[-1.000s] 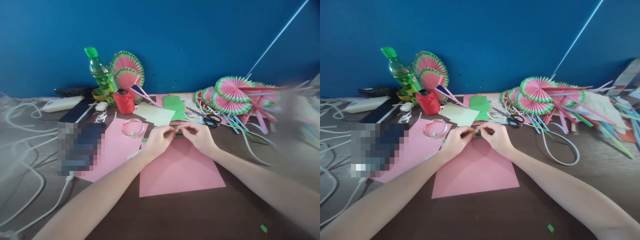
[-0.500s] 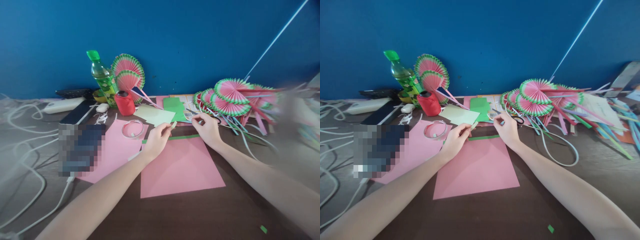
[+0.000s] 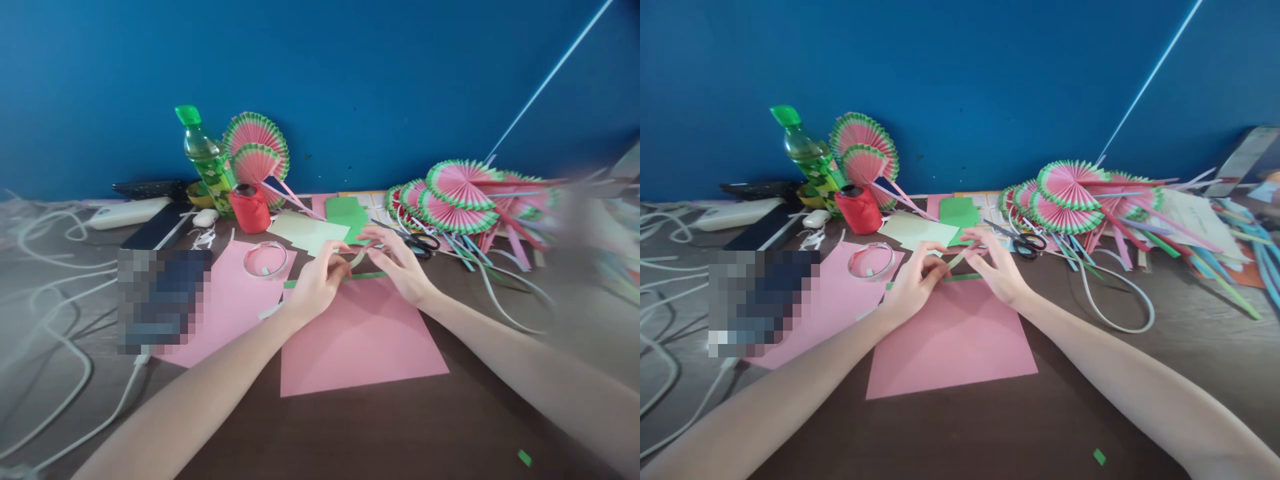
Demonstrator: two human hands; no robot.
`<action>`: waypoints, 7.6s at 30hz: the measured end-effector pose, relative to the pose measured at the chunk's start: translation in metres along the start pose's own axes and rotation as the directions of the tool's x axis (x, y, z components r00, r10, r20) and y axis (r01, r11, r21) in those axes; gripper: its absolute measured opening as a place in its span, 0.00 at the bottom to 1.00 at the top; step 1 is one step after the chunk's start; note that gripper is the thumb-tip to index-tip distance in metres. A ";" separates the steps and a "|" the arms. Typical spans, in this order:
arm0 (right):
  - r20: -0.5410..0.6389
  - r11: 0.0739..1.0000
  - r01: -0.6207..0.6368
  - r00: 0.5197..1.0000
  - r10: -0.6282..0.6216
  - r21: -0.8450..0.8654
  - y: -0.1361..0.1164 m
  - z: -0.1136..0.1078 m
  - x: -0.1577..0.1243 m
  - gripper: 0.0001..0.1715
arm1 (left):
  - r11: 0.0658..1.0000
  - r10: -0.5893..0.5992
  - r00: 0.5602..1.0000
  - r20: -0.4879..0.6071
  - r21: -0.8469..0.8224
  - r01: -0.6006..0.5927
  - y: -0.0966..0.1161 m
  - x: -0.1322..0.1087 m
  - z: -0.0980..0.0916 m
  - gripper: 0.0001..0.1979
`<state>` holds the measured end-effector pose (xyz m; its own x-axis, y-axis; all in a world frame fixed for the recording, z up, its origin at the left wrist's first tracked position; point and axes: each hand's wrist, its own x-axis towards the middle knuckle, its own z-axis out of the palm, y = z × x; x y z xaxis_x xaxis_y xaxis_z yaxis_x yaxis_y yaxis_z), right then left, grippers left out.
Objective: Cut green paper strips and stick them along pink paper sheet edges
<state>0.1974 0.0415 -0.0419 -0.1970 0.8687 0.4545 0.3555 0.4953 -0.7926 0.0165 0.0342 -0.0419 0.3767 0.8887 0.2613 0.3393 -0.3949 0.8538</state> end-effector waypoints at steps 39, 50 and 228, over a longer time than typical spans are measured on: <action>0.167 0.998 -0.057 0.984 0.057 -0.005 -0.007 0.004 -0.006 0.07 | 0.846 0.173 0.985 0.027 0.507 -0.163 0.007 0.000 0.003 0.04; 0.202 0.998 0.002 0.979 0.009 -0.055 -0.006 0.004 -0.009 0.05 | 0.875 0.125 0.990 0.071 0.463 -0.144 0.005 0.001 0.001 0.05; 0.336 0.577 -0.449 0.893 0.299 0.682 -0.013 0.020 -0.006 0.15 | 0.949 -0.190 0.961 0.202 -0.213 0.232 0.016 0.013 -0.025 0.04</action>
<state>0.1758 0.0297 -0.0427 -0.3766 0.9258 0.0328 -0.3294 -0.1007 -0.9388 0.0052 0.0449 -0.0138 0.4716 0.8818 -0.0016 0.2258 -0.1190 0.9669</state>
